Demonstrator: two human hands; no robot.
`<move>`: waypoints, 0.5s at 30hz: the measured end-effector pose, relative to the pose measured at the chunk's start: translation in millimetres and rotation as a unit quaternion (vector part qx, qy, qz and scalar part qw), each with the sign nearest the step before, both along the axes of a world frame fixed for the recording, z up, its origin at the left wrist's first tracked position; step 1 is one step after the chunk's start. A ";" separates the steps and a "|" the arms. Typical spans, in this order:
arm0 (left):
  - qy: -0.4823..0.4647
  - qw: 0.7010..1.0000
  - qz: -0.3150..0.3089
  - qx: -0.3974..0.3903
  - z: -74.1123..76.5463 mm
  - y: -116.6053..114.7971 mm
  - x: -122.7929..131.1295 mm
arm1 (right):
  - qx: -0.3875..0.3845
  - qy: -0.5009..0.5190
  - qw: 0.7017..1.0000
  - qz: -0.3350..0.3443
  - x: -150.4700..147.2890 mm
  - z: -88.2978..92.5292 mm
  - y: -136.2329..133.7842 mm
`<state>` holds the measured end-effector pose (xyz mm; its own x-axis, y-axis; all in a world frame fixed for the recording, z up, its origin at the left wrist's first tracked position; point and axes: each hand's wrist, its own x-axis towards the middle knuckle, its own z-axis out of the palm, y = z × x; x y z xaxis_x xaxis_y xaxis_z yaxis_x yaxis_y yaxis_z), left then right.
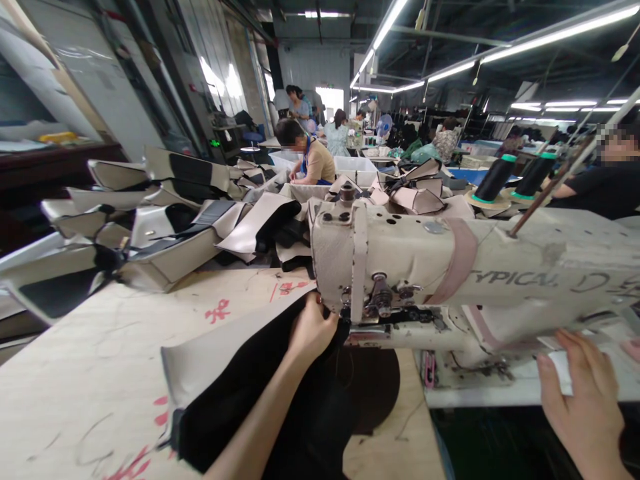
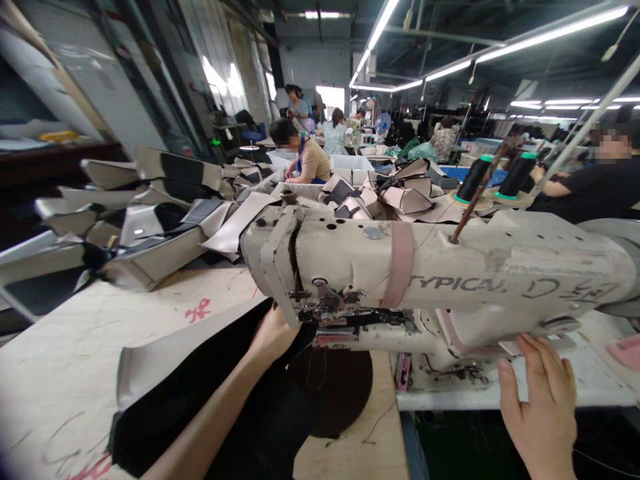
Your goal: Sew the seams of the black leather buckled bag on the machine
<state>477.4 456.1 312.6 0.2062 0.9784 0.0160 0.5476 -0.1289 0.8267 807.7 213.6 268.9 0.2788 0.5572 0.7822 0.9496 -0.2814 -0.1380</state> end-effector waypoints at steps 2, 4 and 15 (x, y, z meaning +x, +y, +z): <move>0.004 1.000 -0.006 -0.001 0.7 0.1 -0.1 | 0.010 -0.002 1.000 0.001 1.3 -0.2 2.7; 0.007 1.000 -0.016 0.001 1.6 -0.2 0.0 | 0.023 0.010 1.000 0.003 2.5 -5.2 4.5; 0.027 1.000 -0.006 0.011 -2.7 -8.5 -2.5 | 0.055 0.032 0.998 0.001 -7.3 -65.9 -0.1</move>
<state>475.0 447.7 310.0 0.2182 0.9756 0.0258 0.5899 -0.1529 0.7929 800.4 213.5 203.0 0.3288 0.4701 0.8191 0.9385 -0.2597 -0.2276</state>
